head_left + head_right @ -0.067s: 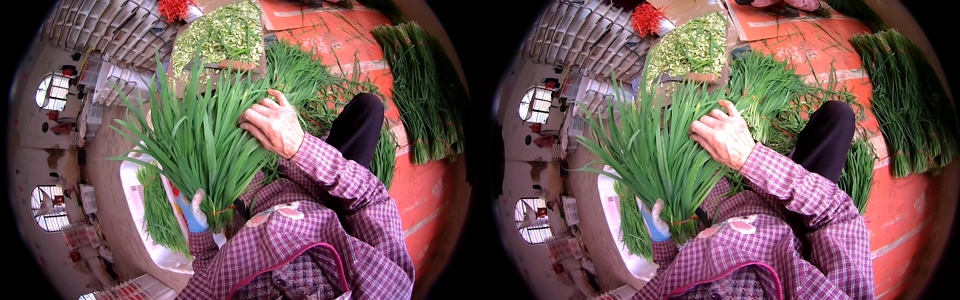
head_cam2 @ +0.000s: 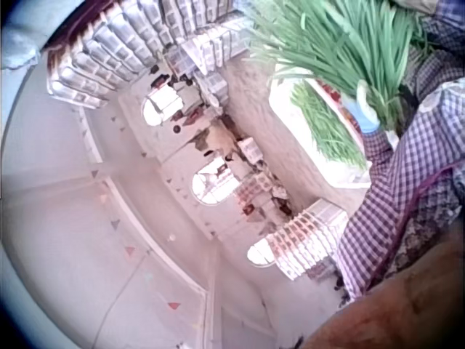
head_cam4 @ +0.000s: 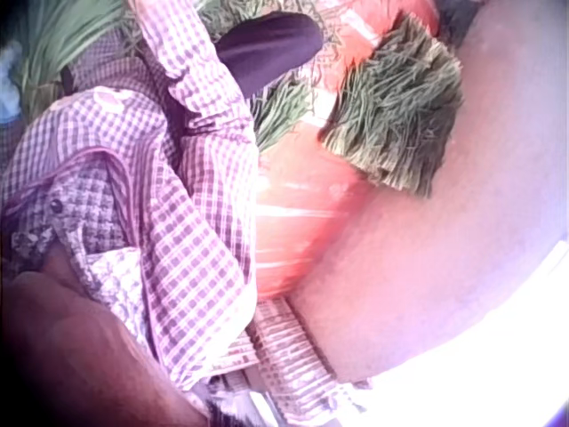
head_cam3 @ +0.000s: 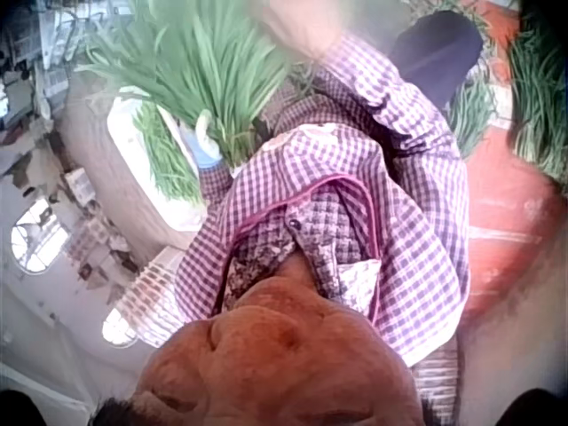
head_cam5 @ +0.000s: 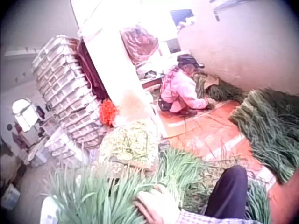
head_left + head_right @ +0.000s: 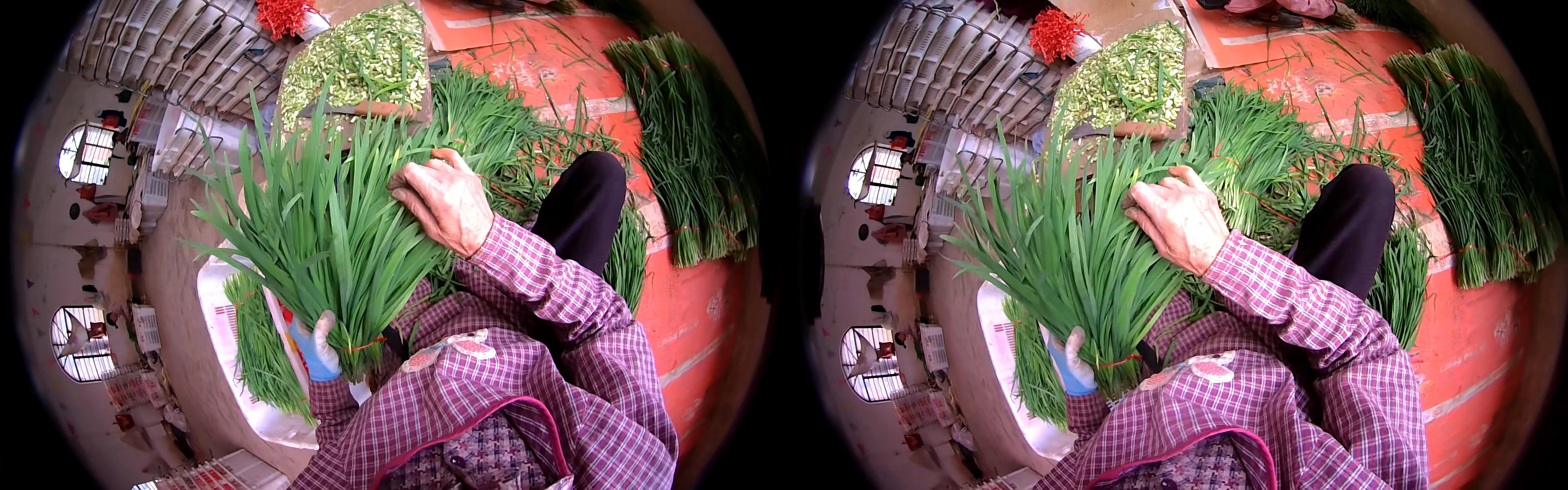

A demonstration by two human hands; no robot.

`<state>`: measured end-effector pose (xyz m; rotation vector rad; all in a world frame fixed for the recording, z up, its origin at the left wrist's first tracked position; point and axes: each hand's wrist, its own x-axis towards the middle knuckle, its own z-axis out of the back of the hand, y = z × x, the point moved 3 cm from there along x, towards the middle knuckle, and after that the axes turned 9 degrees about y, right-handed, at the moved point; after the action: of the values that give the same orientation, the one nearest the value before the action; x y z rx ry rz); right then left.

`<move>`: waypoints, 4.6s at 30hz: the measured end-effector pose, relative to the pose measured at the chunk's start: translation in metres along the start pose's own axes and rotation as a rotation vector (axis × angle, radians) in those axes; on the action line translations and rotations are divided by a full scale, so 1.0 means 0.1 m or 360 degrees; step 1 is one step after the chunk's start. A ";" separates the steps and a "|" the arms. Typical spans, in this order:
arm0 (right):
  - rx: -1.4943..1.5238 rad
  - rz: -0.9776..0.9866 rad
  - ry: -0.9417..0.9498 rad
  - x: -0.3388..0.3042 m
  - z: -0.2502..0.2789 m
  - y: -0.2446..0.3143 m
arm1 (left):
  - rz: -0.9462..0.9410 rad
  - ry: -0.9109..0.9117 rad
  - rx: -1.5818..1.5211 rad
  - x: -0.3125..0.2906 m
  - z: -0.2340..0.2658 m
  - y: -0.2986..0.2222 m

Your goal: The person sorts bundles of green chives by hand, removing individual blades and trimming the roots with a knife.

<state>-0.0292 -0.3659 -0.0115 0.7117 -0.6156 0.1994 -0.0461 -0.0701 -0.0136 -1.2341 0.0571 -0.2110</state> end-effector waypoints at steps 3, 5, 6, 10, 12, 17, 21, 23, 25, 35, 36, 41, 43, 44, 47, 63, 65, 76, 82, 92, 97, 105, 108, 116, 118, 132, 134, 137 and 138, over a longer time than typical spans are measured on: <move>0.0261 -0.0203 -0.0060 0.03 0.00 -0.04 | -0.0010 -0.0029 -0.0014 -0.02 0.04 0.03; 0.0421 -0.0389 -0.0070 0.03 -0.03 -0.09 | 0.0003 -0.0032 -0.0031 -0.02 0.04 0.02; 0.0478 -0.0415 -0.0091 0.04 -0.03 -0.10 | 0.0026 -0.0011 -0.0064 -0.01 0.02 -0.01; 0.0579 -0.0506 0.0019 0.08 0.00 -0.09 | 0.0027 -0.0030 -0.0074 -0.02 0.03 0.01; 0.0445 -0.0405 -0.0014 0.12 0.01 -0.05 | 0.0018 -0.0052 -0.0074 -0.04 0.03 0.03; 0.0103 -0.0361 0.0089 0.13 0.01 -0.10 | 0.0120 0.0036 0.0067 -0.04 0.04 0.04; 0.0116 -0.0278 0.0107 0.16 0.06 -0.08 | 0.0099 0.0013 0.0092 -0.06 0.12 0.18; 0.0084 -0.0282 0.0106 0.16 0.06 -0.09 | 0.0090 -0.0003 0.0088 -0.06 0.12 0.19; 0.0054 -0.0286 0.0105 0.17 0.07 -0.11 | 0.0093 -0.0018 0.0097 -0.07 0.11 0.18; 0.0024 -0.0119 0.0078 0.20 0.07 -0.11 | 0.0101 -0.0077 -0.0009 -0.06 0.12 0.24; 0.0014 -0.0084 0.0066 0.21 0.08 -0.11 | 0.0087 -0.0105 -0.0062 -0.07 0.14 0.29; 0.0022 -0.0014 0.0122 0.23 0.10 -0.10 | 0.0081 -0.0059 -0.0088 -0.05 0.16 0.29; 0.0009 0.0002 0.0133 0.24 0.10 -0.09 | 0.0090 -0.0044 -0.0042 -0.06 0.17 0.29; 0.0000 -0.0005 0.0120 0.24 0.11 -0.09 | 0.0090 -0.0043 -0.0042 -0.05 0.20 0.31; -0.0028 -0.0014 0.0088 0.25 0.11 -0.07 | 0.0107 -0.0009 -0.0077 -0.05 0.24 0.40; 0.1140 -0.0586 -0.0259 0.01 0.70 -0.21 | 0.0129 -0.0127 -0.0226 0.01 0.29 0.46; 0.1138 -0.0643 0.0089 -0.10 0.60 -0.16 | 0.0094 -0.0054 0.0183 0.04 0.17 0.22; 0.0861 -0.0415 0.0867 -0.76 -0.66 0.31 | 0.0027 -0.0077 -0.0057 0.57 0.06 -0.22; 0.0866 -0.0273 0.0511 -0.43 -0.41 0.54 | -0.0059 -0.0079 -0.0364 0.82 -0.08 -0.47; -0.0060 0.0094 0.0205 0.19 -0.39 0.82 | -0.0079 0.0083 -0.0546 0.90 -0.45 -0.52; 0.0046 0.0226 0.0133 0.18 -0.50 0.70 | -0.0080 0.0063 -0.0581 0.93 -0.51 -0.48; 0.0342 0.0286 0.0106 0.00 0.26 0.95 | -0.0079 0.0046 -0.0574 1.04 -0.60 -0.36; 0.0622 0.0270 0.0328 0.02 0.55 0.88 | -0.0079 -0.0100 -0.0568 1.09 -0.38 -0.24; 0.1395 -0.0645 0.0472 -0.22 -0.52 0.20 | -0.0375 0.0282 -0.0138 1.10 -0.85 -0.67; 0.1743 -0.0812 0.0339 -0.32 -0.75 -0.02 | -0.0479 0.0627 0.0193 0.90 -1.00 -0.85; 0.2964 -0.0469 0.0579 -0.41 -1.01 0.20 | 0.0559 0.1131 -0.0818 1.00 -0.27 0.22; 0.2322 -0.0593 0.0897 -0.28 -0.86 0.24 | 0.0547 0.1043 -0.0931 1.05 -0.25 0.27; 0.1755 -0.0490 0.0555 -0.21 -0.82 0.15 | 0.0499 0.1091 -0.0995 1.07 -0.28 0.19; 0.1744 -0.0445 0.0544 -0.19 -0.79 0.11 | 0.0508 0.1123 -0.1008 1.05 -0.31 0.15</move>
<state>-0.0119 -0.3042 -0.0631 1.7608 -0.0196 0.3929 0.0533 -0.1144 -0.0302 -1.6988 0.9877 -0.3558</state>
